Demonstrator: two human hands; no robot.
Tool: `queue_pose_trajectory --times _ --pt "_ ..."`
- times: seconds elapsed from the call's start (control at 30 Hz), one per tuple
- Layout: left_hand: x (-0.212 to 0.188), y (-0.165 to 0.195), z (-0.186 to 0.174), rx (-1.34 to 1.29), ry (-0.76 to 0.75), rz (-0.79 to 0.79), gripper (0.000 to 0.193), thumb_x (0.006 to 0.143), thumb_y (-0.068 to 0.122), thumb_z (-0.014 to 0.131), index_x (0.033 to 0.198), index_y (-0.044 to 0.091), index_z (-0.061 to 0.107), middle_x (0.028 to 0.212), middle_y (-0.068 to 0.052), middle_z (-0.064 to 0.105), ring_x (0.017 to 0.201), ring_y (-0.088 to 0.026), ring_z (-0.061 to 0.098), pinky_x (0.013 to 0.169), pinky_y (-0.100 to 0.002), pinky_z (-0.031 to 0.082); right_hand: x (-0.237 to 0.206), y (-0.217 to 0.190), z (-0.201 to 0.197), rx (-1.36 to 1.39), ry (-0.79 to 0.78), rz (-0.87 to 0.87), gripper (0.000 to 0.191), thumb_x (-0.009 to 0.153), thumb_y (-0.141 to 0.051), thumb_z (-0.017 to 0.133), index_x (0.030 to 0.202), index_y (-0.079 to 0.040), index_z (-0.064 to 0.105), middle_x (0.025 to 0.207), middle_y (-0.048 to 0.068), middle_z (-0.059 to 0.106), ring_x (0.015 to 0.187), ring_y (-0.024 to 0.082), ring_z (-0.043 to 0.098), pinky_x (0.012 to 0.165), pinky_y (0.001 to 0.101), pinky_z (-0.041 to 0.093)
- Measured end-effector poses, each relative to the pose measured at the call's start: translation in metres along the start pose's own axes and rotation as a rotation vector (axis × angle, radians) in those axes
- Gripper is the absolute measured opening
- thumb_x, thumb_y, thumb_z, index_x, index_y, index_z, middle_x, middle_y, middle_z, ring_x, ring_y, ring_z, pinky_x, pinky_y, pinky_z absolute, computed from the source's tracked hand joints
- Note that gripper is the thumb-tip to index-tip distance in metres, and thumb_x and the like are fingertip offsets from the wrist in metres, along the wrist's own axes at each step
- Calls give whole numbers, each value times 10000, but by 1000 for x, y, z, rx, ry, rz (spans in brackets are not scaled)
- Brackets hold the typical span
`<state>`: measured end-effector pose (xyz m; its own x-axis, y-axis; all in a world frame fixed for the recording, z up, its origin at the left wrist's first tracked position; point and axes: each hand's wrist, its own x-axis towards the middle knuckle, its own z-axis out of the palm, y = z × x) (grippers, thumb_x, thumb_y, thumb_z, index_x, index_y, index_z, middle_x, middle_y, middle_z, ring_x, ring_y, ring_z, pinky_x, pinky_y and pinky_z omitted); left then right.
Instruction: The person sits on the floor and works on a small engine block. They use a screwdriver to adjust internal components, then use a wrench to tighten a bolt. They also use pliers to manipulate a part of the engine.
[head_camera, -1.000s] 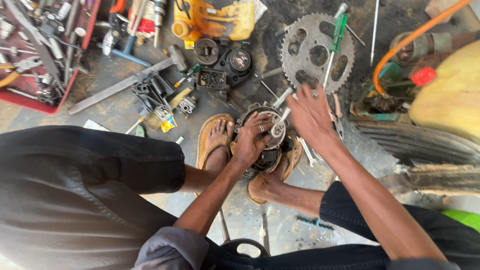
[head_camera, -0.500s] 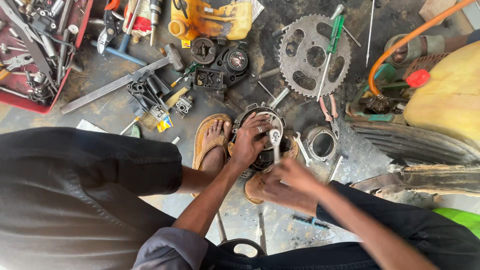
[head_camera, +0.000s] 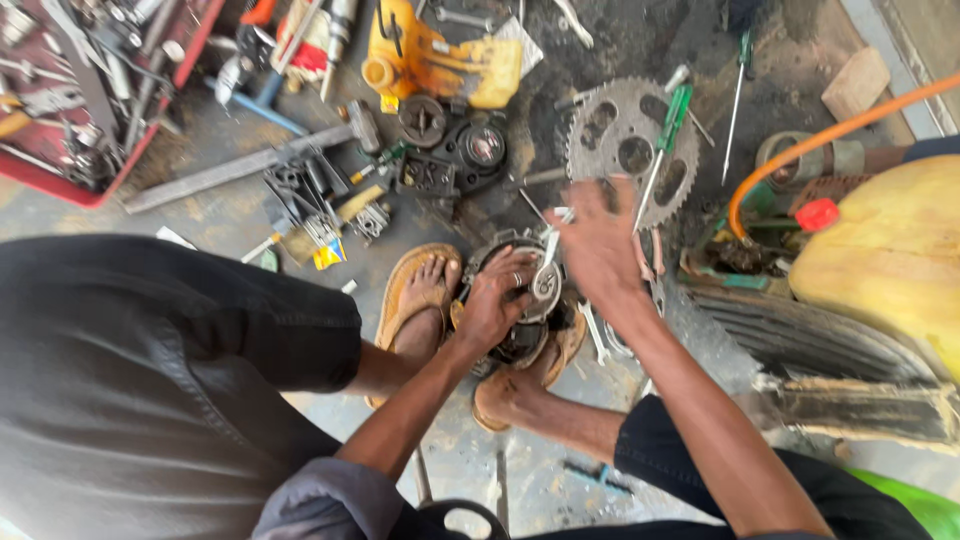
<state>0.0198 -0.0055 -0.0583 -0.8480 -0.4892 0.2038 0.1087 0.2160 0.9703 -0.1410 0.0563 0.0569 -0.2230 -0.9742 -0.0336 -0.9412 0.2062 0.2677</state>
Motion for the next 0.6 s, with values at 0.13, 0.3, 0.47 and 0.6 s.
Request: queue_pose_trajectory --times 0.13,0.3,0.47,0.6 --pt "1 -2 -1 25 -4 6 373 719 15 772 1089 -12 732 1191 -185 727 1295 -344 620 1242 -515 350 1 -10 11 -23 -50 -72 449 764 -69 624 1202 -129 705 1389 162 631 1375 276 530 1187 501 258" --pt "0 4 3 31 -10 -16 374 719 -7 772 1093 3 750 1213 -195 720 1282 -333 617 1232 -505 339 -98 -6 19 14 -695 205 201 894 -176 672 1062 -101 753 1205 130 666 1185 251 607 1018 497 432" --pt "3 7 1 54 -35 -45 381 694 -23 767 1073 14 763 1174 -179 739 1271 -320 628 1236 -502 328 -137 -82 46 1416 -687 571 291 953 -270 628 895 -37 793 815 107 792 726 206 727 666 376 564" --pt "3 6 -1 52 -39 -40 378 706 -12 776 1083 12 761 1147 -171 742 1270 -319 635 1236 -497 338 -123 -43 35 809 -969 652 154 919 -207 699 979 -81 763 828 161 738 755 264 704 740 469 534"
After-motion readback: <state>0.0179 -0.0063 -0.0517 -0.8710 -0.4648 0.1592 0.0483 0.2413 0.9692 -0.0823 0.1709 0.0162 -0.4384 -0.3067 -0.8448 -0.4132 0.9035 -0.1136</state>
